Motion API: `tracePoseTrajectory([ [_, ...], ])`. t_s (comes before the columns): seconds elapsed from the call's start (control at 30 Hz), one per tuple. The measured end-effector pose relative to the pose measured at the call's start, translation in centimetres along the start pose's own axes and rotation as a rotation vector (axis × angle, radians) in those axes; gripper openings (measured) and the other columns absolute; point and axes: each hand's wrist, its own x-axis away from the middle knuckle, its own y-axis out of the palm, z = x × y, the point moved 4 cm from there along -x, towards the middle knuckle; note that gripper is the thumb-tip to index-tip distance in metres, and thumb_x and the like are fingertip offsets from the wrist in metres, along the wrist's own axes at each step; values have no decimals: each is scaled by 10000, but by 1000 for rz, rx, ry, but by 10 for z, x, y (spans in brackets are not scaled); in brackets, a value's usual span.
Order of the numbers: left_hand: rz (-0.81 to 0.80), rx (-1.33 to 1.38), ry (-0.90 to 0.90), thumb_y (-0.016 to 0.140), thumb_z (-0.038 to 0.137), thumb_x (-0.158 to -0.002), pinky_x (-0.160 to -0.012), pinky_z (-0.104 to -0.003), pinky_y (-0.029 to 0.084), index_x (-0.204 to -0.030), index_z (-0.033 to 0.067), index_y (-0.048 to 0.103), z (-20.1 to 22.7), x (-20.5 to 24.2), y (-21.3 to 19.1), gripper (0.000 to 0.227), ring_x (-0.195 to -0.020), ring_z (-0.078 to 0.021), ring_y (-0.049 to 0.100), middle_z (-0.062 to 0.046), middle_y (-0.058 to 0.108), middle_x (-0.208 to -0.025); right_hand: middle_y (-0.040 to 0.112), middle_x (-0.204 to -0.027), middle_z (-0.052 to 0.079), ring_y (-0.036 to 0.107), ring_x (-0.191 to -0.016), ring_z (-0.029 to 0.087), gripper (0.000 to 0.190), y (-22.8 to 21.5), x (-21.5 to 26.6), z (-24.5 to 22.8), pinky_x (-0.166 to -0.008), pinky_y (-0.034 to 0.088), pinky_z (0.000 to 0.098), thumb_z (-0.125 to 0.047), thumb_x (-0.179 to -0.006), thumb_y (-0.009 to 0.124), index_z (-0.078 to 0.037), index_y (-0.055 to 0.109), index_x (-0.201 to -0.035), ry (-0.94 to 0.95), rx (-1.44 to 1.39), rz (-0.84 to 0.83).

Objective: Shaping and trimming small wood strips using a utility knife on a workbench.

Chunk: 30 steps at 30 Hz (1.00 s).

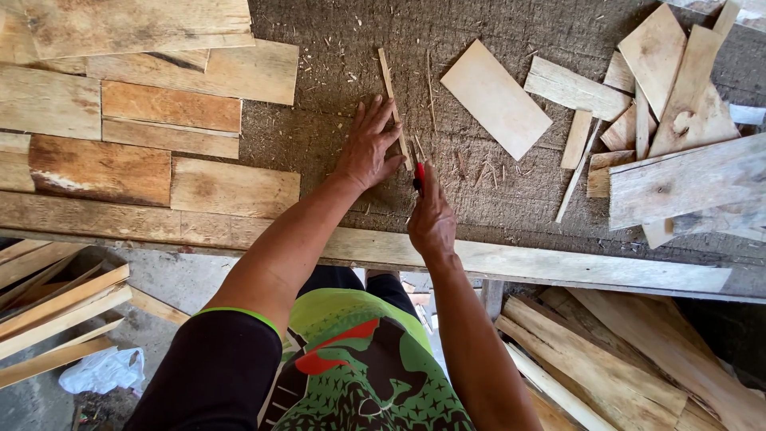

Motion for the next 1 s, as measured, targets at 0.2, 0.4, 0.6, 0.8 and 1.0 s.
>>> tracePoseTrajectory([
  [0.2,-47,12,-26,825,531,-824,-1290,-498,47,-1346,115,683,-5,-5,8,682,-1578,-383,119,-182,185,-1703,699,-1247,255,662,-665,227,577,15,8,7,-382,559,336,23,-1015,458,-82,354,-1572,-40,98,-46],
  [0.4,-31,0,-15,835,521,-818,-1283,-511,44,-1352,100,680,-9,-6,16,698,-1574,-373,111,-182,195,-1697,693,-1157,262,643,-601,201,579,14,7,10,-365,551,315,22,-1018,467,-77,353,-1576,-30,65,-75],
  [0.6,-86,10,-46,842,505,-812,-1289,-505,47,-1330,86,684,-3,-6,5,685,-1581,-367,114,-172,198,-1704,707,-1119,264,637,-546,202,594,12,10,10,-343,521,329,35,-1014,482,-91,369,-1583,-38,73,-66],
  [0.8,-72,0,-46,853,500,-793,-1282,-511,47,-1340,83,683,-6,-7,12,709,-1574,-367,110,-181,196,-1695,710,-1083,249,652,-631,202,636,15,16,18,-398,516,314,19,-993,494,-80,368,-1609,-184,75,24],
  [1.0,-95,6,-68,855,506,-783,-1285,-511,44,-1340,94,685,-5,-9,12,714,-1576,-358,110,-168,191,-1700,725,-1073,254,605,-497,155,593,10,16,16,-322,469,302,33,-1016,482,-101,381,-1584,-126,90,-40],
])
